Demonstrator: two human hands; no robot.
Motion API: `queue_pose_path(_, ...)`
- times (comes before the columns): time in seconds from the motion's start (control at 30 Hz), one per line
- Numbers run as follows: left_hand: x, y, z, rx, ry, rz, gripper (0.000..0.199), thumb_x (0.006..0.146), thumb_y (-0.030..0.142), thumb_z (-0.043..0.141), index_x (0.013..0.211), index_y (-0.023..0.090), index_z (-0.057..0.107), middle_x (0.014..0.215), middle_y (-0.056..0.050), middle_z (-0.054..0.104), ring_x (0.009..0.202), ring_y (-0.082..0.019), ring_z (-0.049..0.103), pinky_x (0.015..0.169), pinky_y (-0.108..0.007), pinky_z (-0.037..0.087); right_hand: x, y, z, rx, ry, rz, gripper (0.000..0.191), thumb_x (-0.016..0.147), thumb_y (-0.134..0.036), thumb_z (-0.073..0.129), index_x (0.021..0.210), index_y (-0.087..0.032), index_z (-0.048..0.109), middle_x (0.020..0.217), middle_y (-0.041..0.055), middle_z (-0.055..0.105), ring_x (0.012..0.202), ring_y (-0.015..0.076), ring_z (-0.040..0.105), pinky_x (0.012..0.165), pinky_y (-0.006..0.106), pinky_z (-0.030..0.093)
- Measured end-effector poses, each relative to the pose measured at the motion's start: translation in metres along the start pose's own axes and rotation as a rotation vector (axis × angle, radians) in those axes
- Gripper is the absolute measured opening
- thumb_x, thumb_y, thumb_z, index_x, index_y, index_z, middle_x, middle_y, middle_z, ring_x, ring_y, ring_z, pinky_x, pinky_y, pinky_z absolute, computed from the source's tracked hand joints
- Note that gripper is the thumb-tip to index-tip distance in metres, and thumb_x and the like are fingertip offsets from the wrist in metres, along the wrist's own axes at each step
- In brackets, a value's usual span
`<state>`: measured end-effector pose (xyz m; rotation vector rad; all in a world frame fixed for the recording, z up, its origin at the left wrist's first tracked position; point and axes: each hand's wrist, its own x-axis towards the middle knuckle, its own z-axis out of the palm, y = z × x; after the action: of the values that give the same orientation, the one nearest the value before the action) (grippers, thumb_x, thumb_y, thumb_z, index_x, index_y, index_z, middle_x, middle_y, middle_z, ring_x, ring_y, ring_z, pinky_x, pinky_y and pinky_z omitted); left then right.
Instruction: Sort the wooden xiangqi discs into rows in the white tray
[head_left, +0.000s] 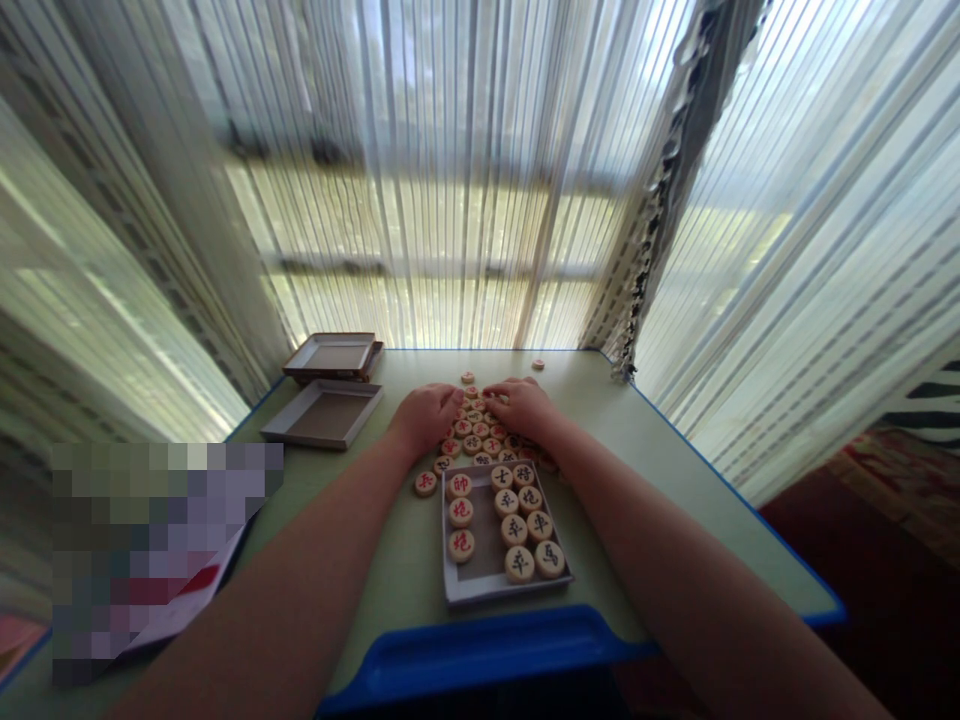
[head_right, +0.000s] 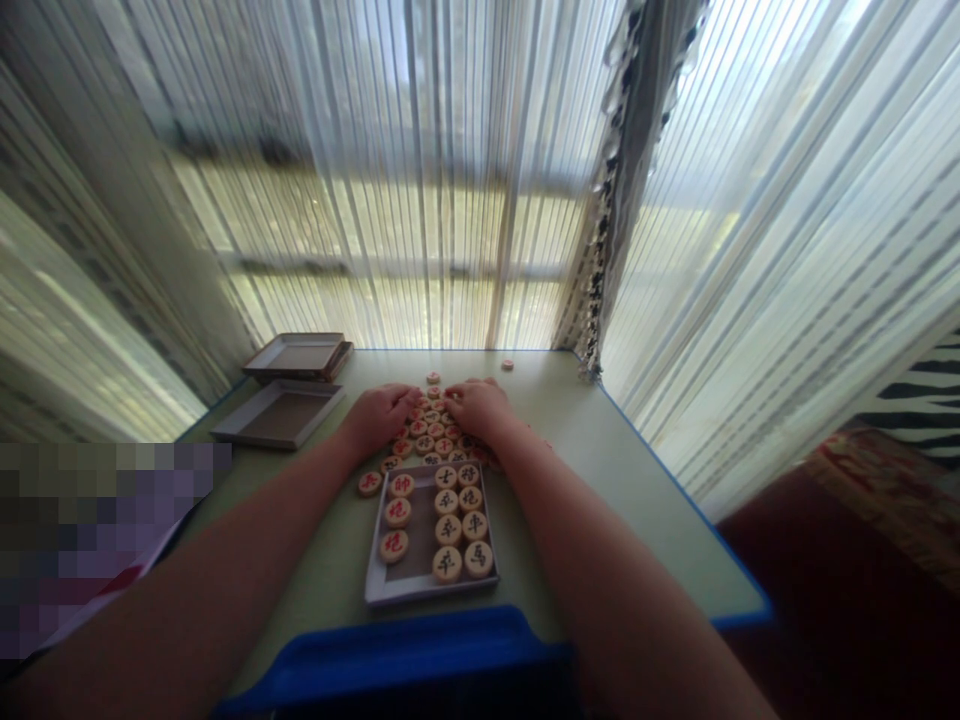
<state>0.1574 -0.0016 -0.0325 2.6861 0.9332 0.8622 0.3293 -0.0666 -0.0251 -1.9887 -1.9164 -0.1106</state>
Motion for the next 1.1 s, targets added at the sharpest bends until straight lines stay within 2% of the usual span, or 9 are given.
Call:
queue_pose_path(0.13, -0.001, 0.003, -0.002, -0.001, -0.022, 0.001, 0.041, 0.086, 0.037, 0.029, 0.084, 0.017, 0.065, 0.084, -0.006, 0.066, 0.078, -0.017, 0.059, 0.07, -0.025, 0.042, 0.001, -0.001, -0.002, -0.029, -0.009, 0.06, 0.033, 0.077, -0.043, 0.045, 0.093, -0.025, 0.067, 0.092, 0.0049, 0.066, 0.089, 0.0214, 0.056, 0.082, 0.032, 0.038)
queue_pose_path(0.3, -0.002, 0.002, -0.001, -0.015, -0.015, 0.031, 0.038, 0.086, 0.037, 0.032, 0.09, 0.017, 0.064, 0.092, -0.007, 0.065, 0.085, -0.017, 0.059, 0.077, -0.026, 0.043, -0.002, 0.0, -0.009, -0.005, -0.005, 0.079, 0.036, 0.076, -0.046, 0.047, 0.097, -0.023, 0.065, 0.092, 0.0044, 0.067, 0.088, 0.0216, 0.056, 0.08, 0.032, 0.039)
queue_pose_path(0.43, -0.001, 0.0, 0.001, -0.058, -0.017, 0.043, 0.038, 0.086, 0.037, 0.032, 0.089, 0.017, 0.064, 0.094, -0.006, 0.065, 0.087, -0.017, 0.058, 0.079, -0.026, 0.043, -0.002, 0.0, -0.006, -0.023, -0.009, 0.082, 0.033, 0.074, -0.046, 0.049, 0.092, -0.025, 0.066, 0.091, 0.004, 0.067, 0.088, 0.0228, 0.054, 0.078, 0.033, 0.038)
queue_pose_path(0.63, 0.0, 0.0, 0.001, -0.092, -0.018, 0.014, 0.04, 0.085, 0.039, 0.032, 0.088, 0.017, 0.065, 0.095, -0.006, 0.065, 0.088, -0.016, 0.058, 0.08, -0.025, 0.043, 0.0, 0.002, 0.003, -0.013, 0.024, 0.066, 0.026, 0.076, -0.035, 0.048, 0.093, -0.026, 0.066, 0.094, 0.0023, 0.066, 0.089, 0.0212, 0.053, 0.081, 0.032, 0.037)
queue_pose_path(0.77, 0.0, 0.0, 0.001, -0.095, -0.013, 0.006, 0.041, 0.086, 0.038, 0.031, 0.089, 0.017, 0.065, 0.096, -0.006, 0.065, 0.09, -0.016, 0.058, 0.081, -0.025, 0.043, 0.001, 0.0, 0.004, -0.015, 0.03, 0.089, 0.035, 0.077, -0.042, 0.047, 0.098, -0.022, 0.064, 0.094, 0.0057, 0.065, 0.089, 0.0213, 0.053, 0.082, 0.032, 0.037)
queue_pose_path(0.9, 0.001, 0.001, 0.001, -0.097, -0.022, 0.005, 0.04, 0.085, 0.038, 0.032, 0.088, 0.017, 0.065, 0.096, -0.006, 0.065, 0.089, -0.016, 0.058, 0.082, -0.025, 0.043, 0.002, -0.001, 0.003, -0.022, 0.015, 0.104, 0.034, 0.076, -0.045, 0.047, 0.091, -0.022, 0.067, 0.093, 0.0065, 0.065, 0.091, 0.0227, 0.053, 0.083, 0.035, 0.037)
queue_pose_path(1.0, 0.001, 0.0, 0.0, -0.1, -0.014, 0.0, 0.04, 0.085, 0.038, 0.032, 0.088, 0.017, 0.065, 0.093, -0.006, 0.066, 0.087, -0.017, 0.059, 0.078, -0.026, 0.044, 0.003, 0.0, 0.004, 0.042, 0.046, 0.118, 0.029, 0.073, -0.042, 0.053, 0.089, -0.022, 0.066, 0.09, 0.0051, 0.066, 0.09, 0.0222, 0.054, 0.082, 0.034, 0.038)
queue_pose_path(1.1, 0.001, -0.001, 0.001, -0.103, -0.004, 0.011, 0.039, 0.085, 0.038, 0.032, 0.088, 0.017, 0.065, 0.09, -0.006, 0.066, 0.083, -0.017, 0.059, 0.075, -0.026, 0.045, 0.003, 0.003, 0.007, 0.201, 0.07, 0.144, 0.026, 0.07, -0.038, 0.057, 0.088, -0.02, 0.065, 0.085, 0.004, 0.067, 0.083, 0.0186, 0.057, 0.077, 0.031, 0.041)
